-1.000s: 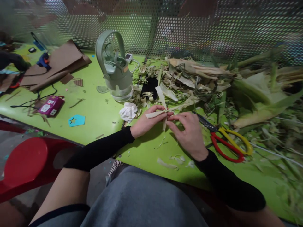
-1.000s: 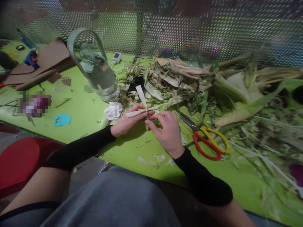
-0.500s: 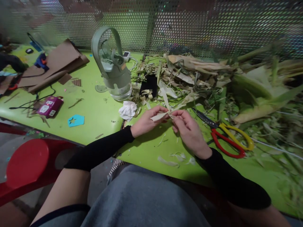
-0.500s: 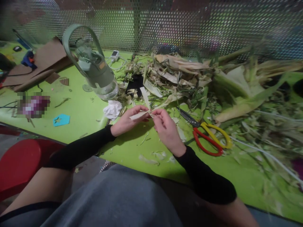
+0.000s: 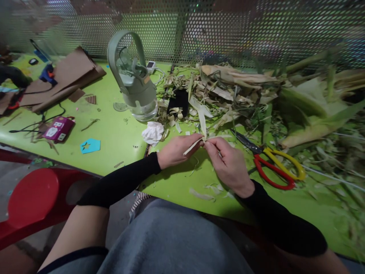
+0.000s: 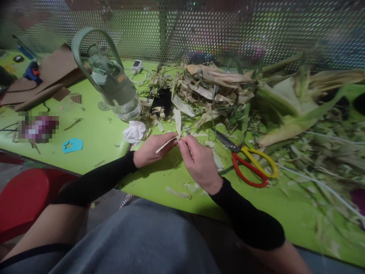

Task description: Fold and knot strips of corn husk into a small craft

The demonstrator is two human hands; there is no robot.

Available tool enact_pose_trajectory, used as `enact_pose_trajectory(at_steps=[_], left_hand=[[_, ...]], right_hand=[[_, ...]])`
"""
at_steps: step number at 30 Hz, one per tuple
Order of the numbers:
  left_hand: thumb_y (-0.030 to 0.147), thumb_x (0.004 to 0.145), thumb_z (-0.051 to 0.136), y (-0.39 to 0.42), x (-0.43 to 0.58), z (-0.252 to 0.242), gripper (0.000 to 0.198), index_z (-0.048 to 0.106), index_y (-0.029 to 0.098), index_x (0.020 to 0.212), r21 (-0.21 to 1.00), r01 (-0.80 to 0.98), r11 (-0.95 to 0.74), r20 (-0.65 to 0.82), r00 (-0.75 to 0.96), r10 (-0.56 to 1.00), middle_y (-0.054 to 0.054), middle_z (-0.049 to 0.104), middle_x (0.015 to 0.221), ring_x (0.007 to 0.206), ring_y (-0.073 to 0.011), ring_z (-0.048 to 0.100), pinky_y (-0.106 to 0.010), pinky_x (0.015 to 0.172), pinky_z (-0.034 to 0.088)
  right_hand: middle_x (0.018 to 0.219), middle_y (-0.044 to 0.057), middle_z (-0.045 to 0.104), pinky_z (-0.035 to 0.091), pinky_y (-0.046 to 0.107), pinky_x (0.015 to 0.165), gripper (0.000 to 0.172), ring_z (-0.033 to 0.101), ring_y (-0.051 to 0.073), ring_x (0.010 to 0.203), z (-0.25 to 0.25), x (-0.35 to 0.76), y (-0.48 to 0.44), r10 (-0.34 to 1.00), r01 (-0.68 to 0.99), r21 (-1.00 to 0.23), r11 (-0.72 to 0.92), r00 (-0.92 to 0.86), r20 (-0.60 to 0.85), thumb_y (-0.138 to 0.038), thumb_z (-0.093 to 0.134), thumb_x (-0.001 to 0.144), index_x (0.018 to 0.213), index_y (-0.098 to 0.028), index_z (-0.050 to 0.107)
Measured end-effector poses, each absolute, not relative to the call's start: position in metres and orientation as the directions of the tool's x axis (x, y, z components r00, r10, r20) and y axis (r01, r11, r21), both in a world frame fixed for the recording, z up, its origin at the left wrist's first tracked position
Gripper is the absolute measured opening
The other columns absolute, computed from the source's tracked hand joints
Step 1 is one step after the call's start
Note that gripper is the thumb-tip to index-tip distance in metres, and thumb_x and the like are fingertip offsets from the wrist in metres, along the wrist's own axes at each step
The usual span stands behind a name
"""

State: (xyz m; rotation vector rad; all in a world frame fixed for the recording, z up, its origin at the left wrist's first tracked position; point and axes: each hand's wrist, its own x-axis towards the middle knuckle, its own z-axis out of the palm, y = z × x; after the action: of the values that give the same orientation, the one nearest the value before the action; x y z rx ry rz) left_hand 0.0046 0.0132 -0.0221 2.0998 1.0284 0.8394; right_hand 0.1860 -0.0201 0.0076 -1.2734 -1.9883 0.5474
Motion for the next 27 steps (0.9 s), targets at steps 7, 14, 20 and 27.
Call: enact_pose_trajectory(at_steps=[7,14,20,27], left_hand=[[0.037,0.100,0.043,0.013,-0.004,-0.014,0.027,0.058,0.021,0.085,0.603,0.471,-0.644,0.354,0.566,0.745,-0.004,0.058,0.073,0.070,-0.0172,0.051,-0.029,0.070,0.041],[0.037,0.096,0.048,0.009,-0.010,-0.009,0.024,0.060,0.020,0.084,0.547,0.491,-0.678,0.379,0.577,0.723,-0.003,0.055,0.069,0.065,-0.0156,0.047,-0.028,0.063,0.034],[0.037,0.095,0.054,0.007,-0.011,-0.004,0.022,0.065,0.020,0.086,0.661,0.439,-0.608,0.368,0.517,0.773,-0.005,0.063,0.075,0.072,-0.0173,0.057,-0.029,0.069,0.043],[0.034,0.098,0.055,0.012,-0.005,0.003,0.025,0.072,0.018,0.108,0.881,0.261,-0.394,0.256,0.437,0.862,-0.010,0.076,0.110,0.101,-0.0203,0.070,-0.032,0.093,0.051]], right_hand=[[0.066,-0.001,0.059,0.038,0.030,0.053,0.020,0.054,0.015,0.054,0.015,0.187,-0.026,0.872,0.613,-0.622,0.487,-0.294,0.392,-0.031,0.049,0.102,0.084,-0.026,0.055],[0.056,-0.005,0.049,0.032,0.029,0.047,0.023,0.043,0.011,0.043,0.020,0.186,-0.031,0.834,0.601,-0.577,0.552,-0.398,0.383,-0.031,0.047,0.102,0.081,-0.026,0.054],[0.058,-0.003,0.052,0.032,0.031,0.049,0.028,0.045,0.013,0.046,0.015,0.186,-0.035,0.840,0.600,-0.588,0.543,-0.396,0.371,-0.038,0.044,0.104,0.080,-0.028,0.053],[0.069,0.001,0.060,0.035,0.032,0.055,0.026,0.053,0.016,0.057,0.000,0.189,-0.016,0.867,0.647,-0.581,0.494,-0.320,0.381,-0.039,0.043,0.106,0.088,-0.025,0.055]])
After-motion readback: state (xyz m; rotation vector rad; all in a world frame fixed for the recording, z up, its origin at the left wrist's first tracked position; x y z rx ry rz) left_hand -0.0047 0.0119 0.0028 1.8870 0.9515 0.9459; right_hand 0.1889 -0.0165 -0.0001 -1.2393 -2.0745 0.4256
